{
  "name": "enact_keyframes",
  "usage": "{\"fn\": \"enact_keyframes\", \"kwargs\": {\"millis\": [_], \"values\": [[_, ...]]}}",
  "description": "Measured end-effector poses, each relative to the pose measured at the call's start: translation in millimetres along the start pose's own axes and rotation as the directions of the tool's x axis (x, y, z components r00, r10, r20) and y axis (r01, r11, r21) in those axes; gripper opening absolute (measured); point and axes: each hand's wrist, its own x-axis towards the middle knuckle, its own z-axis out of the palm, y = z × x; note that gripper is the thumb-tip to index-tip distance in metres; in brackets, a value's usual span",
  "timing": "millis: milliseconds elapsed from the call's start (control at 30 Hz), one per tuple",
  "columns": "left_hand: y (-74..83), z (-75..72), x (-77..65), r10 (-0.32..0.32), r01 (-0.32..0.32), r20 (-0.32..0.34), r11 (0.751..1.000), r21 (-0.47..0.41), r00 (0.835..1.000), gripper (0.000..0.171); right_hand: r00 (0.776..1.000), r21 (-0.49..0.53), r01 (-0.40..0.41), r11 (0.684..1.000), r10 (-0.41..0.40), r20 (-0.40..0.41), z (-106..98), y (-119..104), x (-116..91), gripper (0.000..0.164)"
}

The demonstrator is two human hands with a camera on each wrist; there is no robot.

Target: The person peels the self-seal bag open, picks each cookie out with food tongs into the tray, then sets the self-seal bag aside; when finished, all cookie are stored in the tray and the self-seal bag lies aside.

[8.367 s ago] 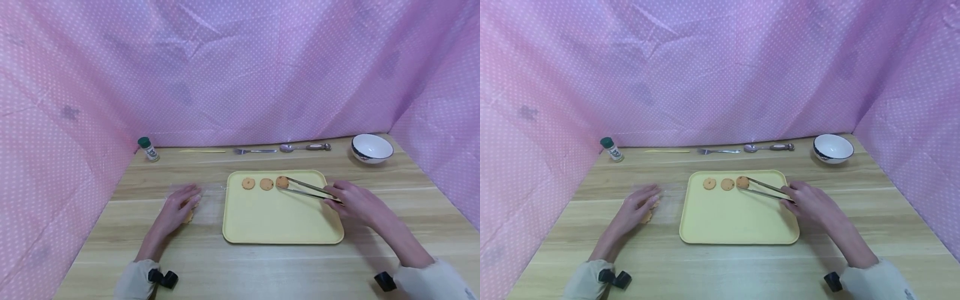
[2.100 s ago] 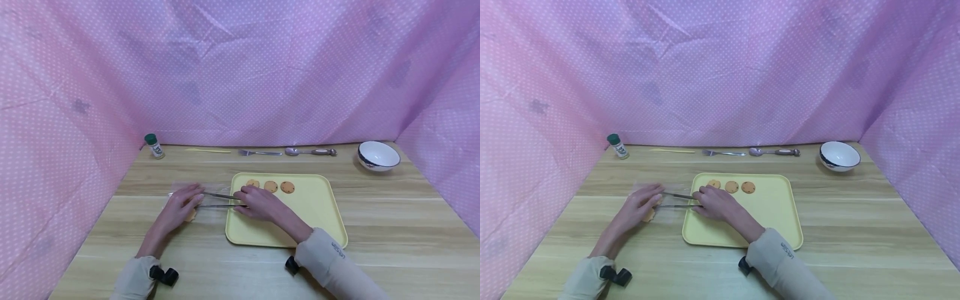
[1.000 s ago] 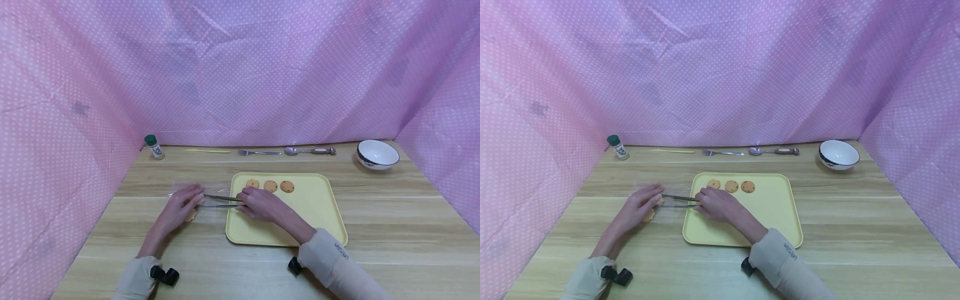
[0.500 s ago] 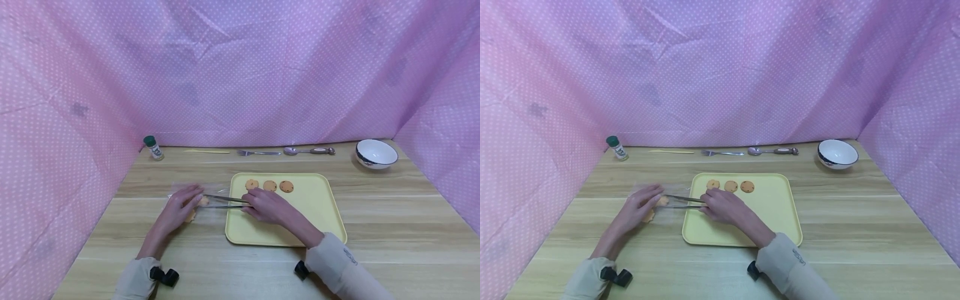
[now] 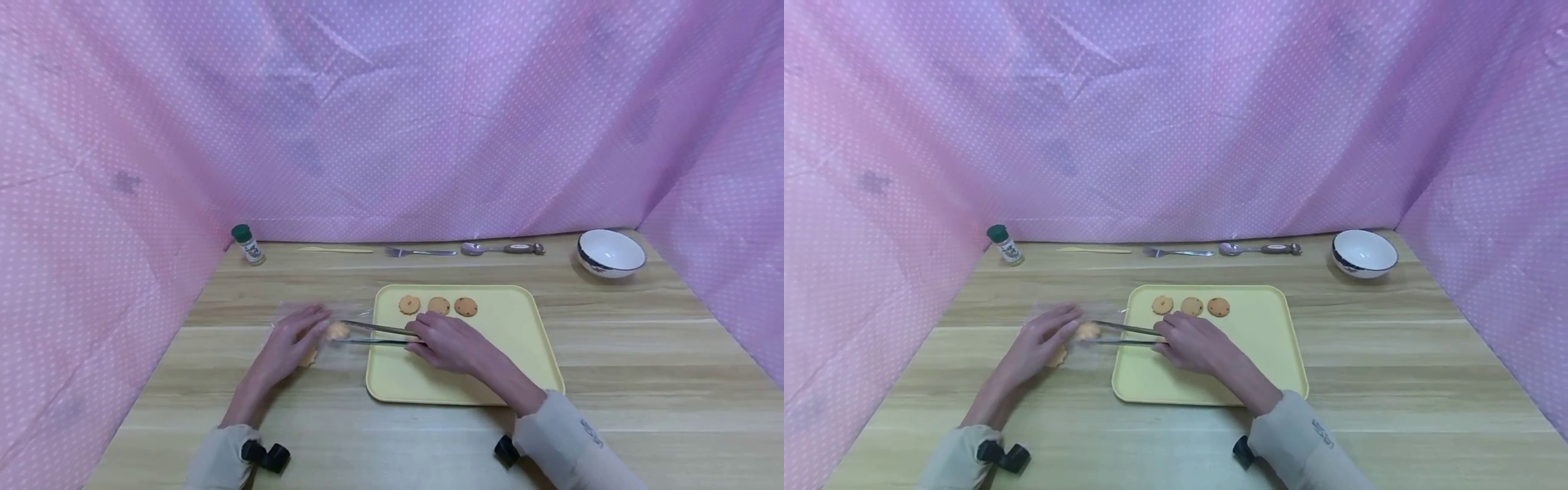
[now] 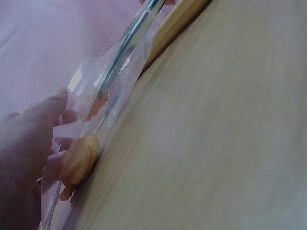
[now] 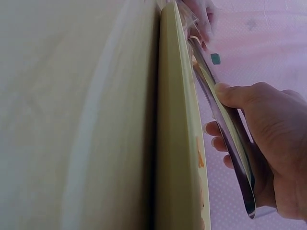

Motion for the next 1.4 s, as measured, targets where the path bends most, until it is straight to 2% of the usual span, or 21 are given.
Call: {"fn": "enact_keyframes", "kwargs": {"millis": [667, 933, 1167, 1400], "values": [[1.9, 1.1, 2.5, 0.008, -0.008, -0.011, 1.000, -0.015, 1.000, 0.036, 0.998, -0.025, -0.044, 0.999, 0.043, -0.054, -18.6, 4.8, -37.4, 0.026], [2.1, 0.8, 1.2, -0.006, 0.006, -0.005, 1.000, -0.003, 1.000, 0.037, 0.993, -0.033, -0.043, 0.999, 0.039, -0.114, -25.8, 9.9, -56.6, 0.027], [2.4, 1.3, 2.2, -0.009, 0.009, 0.009, 1.000, -0.013, 1.000, 0.038, 0.984, -0.026, -0.079, 0.997, 0.074, -0.162, -34.4, 17.9, -78.9, 0.025], [2.3, 1.1, 1.0, 0.009, -0.009, 0.002, 1.000, -0.009, 1.000, 0.036, 0.974, -0.033, -0.115, 0.993, 0.107, -0.198, -38.3, 23.7, -100.0, 0.039]]}}
